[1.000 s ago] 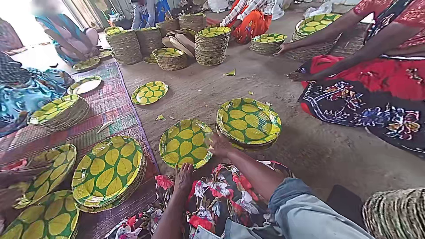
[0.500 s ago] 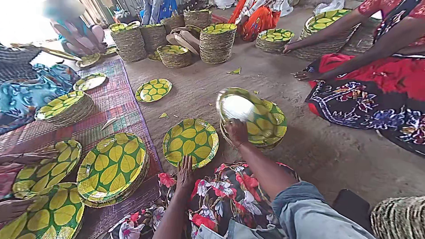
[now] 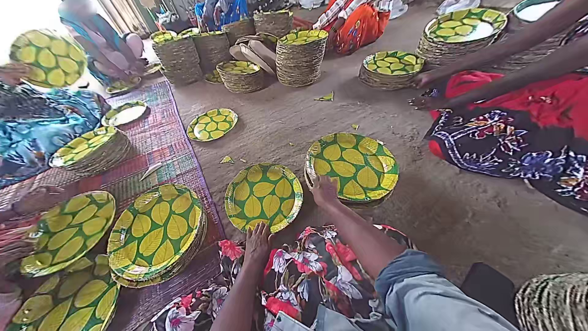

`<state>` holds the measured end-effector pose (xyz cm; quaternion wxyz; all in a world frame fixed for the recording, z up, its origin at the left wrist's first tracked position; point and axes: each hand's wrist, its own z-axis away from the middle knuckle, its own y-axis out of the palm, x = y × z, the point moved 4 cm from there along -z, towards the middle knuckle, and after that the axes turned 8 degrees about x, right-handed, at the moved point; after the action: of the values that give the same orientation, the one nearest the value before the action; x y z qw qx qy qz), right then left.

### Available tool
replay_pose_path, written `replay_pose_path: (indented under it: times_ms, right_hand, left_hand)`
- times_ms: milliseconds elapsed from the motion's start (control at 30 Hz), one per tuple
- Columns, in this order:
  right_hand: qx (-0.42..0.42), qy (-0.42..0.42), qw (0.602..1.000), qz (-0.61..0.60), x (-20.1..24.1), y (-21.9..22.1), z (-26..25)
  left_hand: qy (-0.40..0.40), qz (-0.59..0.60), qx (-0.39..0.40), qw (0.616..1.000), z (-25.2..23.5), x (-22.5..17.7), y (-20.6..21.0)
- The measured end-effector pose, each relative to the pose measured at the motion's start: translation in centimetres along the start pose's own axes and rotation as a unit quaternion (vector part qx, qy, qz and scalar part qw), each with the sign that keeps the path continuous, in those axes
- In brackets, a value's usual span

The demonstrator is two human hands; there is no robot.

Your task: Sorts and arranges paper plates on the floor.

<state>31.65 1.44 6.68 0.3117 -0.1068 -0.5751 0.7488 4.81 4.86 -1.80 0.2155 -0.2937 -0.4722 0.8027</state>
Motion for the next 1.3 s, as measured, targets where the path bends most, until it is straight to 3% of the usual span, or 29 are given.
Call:
replay_pose_path:
  times_ms: [100, 200, 300, 367, 433, 500, 567, 633, 667, 800, 900, 967, 1067, 1167, 1233, 1300]
  right_hand:
    - [0.059, 0.063, 0.996, -0.006, -1.7, -0.4, -0.2]
    - [0.000, 0.048, 0.998, -0.033, -2.3, -1.1, -0.6]
    - [-0.170, -0.063, 0.983, -0.020, -1.6, -1.7, -0.4]
    - [-0.229, -0.187, 0.955, -0.006, 0.5, -1.5, 0.4]
    - [-0.119, -0.292, 0.949, 0.004, 3.2, 0.0, 1.8]
    - [0.012, -0.373, 0.927, 0.043, 5.4, 2.6, 2.6]
    - [0.116, -0.412, 0.899, 0.091, 6.2, 5.0, 2.3]
    - [0.175, -0.374, 0.903, 0.119, 5.4, 5.9, 1.4]
    - [0.166, -0.342, 0.918, 0.110, 4.7, 5.4, 0.9]
    - [-0.005, -0.118, 0.993, 0.006, 1.4, 1.1, -0.6]
    - [0.030, 0.027, 0.999, -0.032, -0.9, 0.5, -1.2]
    - [0.067, 0.060, 0.995, -0.032, -1.8, 0.5, -1.4]
    - [0.031, 0.055, 0.997, -0.048, -2.5, 0.0, -1.4]
    - [-0.100, -0.007, 0.994, -0.042, -2.4, -1.3, -1.3]
    - [-0.232, -0.110, 0.966, -0.014, -1.2, -1.9, -0.1]
    - [-0.264, -0.250, 0.931, 0.004, 1.5, -1.4, 1.3]
  left_hand:
    - [-0.003, 0.001, 0.001, 1.000, -0.4, 0.2, 0.0]
    - [-0.004, 0.006, 0.009, 1.000, -0.6, 0.4, 0.1]
    - [-0.001, 0.021, -0.026, 0.999, -0.3, 0.3, 0.1]
    - [0.011, 0.027, -0.154, 0.988, 0.1, 0.1, -0.4]
    - [0.033, 0.010, -0.327, 0.944, 0.9, -0.1, -1.0]
    - [0.039, -0.013, -0.401, 0.915, 1.2, -0.1, -0.9]
    - [0.035, -0.021, -0.336, 0.941, 1.0, 0.1, -0.7]
    - [0.018, -0.006, -0.130, 0.991, 0.4, 0.0, -0.4]
    - [0.015, -0.007, -0.066, 0.998, 0.1, -0.1, -0.2]
    - [0.016, -0.009, -0.034, 0.999, -0.6, -0.2, 0.0]
    - [0.023, -0.018, -0.040, 0.999, -1.0, 0.1, 0.0]
    - [0.031, -0.015, -0.036, 0.999, -1.2, 0.4, 0.2]
    - [0.035, -0.001, -0.029, 0.999, -1.1, 0.5, 0.6]
    - [0.042, 0.016, -0.050, 0.998, -1.5, 0.7, 0.7]
    - [0.053, 0.010, -0.135, 0.989, -0.7, 0.4, 0.6]
    - [0.057, 0.003, -0.262, 0.963, 0.0, 0.0, -0.5]
